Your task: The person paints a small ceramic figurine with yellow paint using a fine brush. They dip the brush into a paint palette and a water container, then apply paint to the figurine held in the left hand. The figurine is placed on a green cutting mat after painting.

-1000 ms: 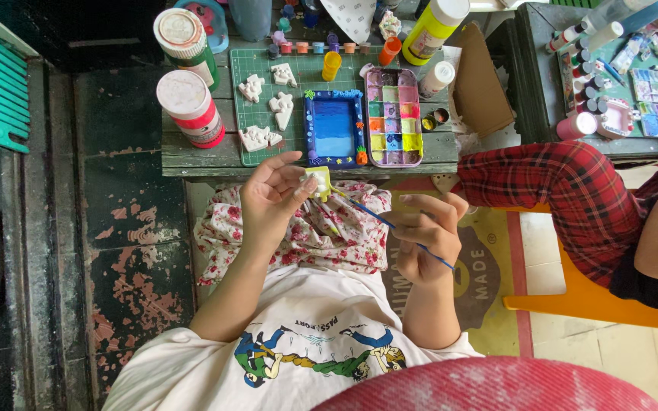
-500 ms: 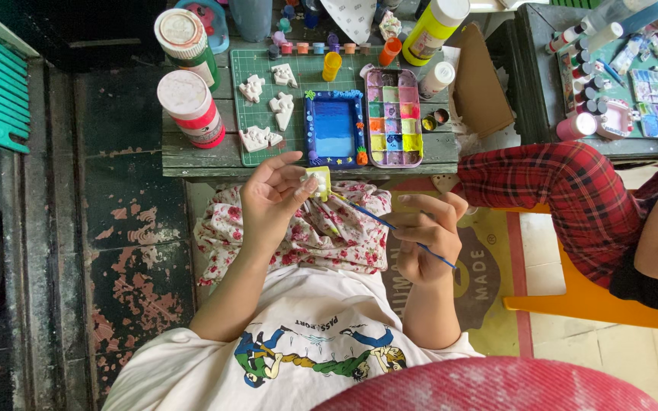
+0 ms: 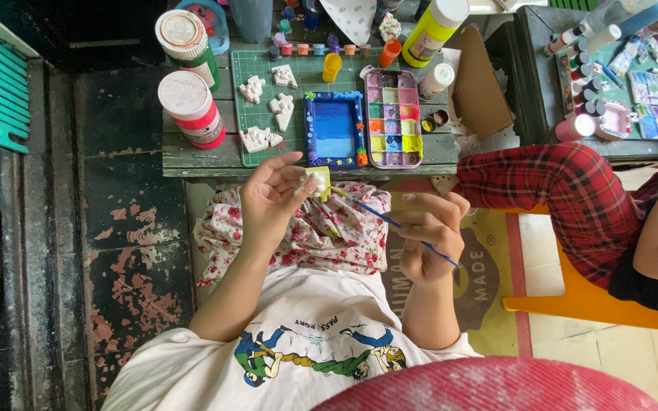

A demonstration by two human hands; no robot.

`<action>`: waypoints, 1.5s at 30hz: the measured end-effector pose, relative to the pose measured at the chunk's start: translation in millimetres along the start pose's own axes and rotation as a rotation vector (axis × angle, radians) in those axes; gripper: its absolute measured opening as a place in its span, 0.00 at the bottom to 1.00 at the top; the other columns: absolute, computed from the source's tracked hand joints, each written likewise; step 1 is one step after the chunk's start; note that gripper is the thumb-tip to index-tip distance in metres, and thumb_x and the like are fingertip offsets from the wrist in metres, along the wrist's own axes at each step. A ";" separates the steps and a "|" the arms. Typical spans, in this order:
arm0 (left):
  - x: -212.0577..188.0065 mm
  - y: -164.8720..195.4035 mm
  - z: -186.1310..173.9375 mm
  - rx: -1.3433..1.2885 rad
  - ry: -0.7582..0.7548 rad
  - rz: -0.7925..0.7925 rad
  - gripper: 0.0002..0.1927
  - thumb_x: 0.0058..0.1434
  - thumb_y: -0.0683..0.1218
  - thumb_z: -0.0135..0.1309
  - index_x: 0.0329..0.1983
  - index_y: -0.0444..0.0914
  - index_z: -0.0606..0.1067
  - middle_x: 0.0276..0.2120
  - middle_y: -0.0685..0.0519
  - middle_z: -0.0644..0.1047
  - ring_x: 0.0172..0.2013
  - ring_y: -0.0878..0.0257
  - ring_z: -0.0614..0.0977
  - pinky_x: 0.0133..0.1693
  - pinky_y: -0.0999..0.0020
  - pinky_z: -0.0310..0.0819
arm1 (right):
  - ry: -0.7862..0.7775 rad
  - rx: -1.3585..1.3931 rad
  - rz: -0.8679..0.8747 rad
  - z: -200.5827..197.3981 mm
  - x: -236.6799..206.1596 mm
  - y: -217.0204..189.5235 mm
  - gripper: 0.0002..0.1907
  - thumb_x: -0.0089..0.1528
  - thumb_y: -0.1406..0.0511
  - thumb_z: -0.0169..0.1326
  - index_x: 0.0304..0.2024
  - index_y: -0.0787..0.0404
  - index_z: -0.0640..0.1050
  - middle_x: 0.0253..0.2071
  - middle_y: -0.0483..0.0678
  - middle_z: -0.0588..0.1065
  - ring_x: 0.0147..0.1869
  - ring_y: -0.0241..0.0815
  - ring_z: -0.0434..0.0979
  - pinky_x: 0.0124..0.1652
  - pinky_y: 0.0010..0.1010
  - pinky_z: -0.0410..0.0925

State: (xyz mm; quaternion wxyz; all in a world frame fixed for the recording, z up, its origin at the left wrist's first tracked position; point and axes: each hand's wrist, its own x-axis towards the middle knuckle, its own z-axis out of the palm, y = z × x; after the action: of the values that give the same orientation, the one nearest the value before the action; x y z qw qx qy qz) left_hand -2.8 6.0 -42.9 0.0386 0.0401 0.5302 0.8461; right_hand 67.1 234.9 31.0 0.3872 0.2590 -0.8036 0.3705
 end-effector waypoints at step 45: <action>-0.8 -4.8 1.5 0.022 -0.022 0.031 0.23 0.60 0.35 0.65 0.59 0.30 0.73 0.44 0.49 0.81 0.45 0.67 0.82 0.52 0.72 0.79 | -0.008 -0.044 -0.030 4.2 9.7 2.4 0.03 0.66 0.71 0.47 0.39 0.56 0.70 0.38 0.50 0.83 0.56 0.44 0.76 0.55 0.41 0.55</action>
State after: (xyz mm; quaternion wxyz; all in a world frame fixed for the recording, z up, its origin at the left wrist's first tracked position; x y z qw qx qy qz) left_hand -1.7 9.4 -46.6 0.0307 0.0583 0.5383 0.8402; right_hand 58.1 231.7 36.2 0.3949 0.2640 -0.8092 0.3458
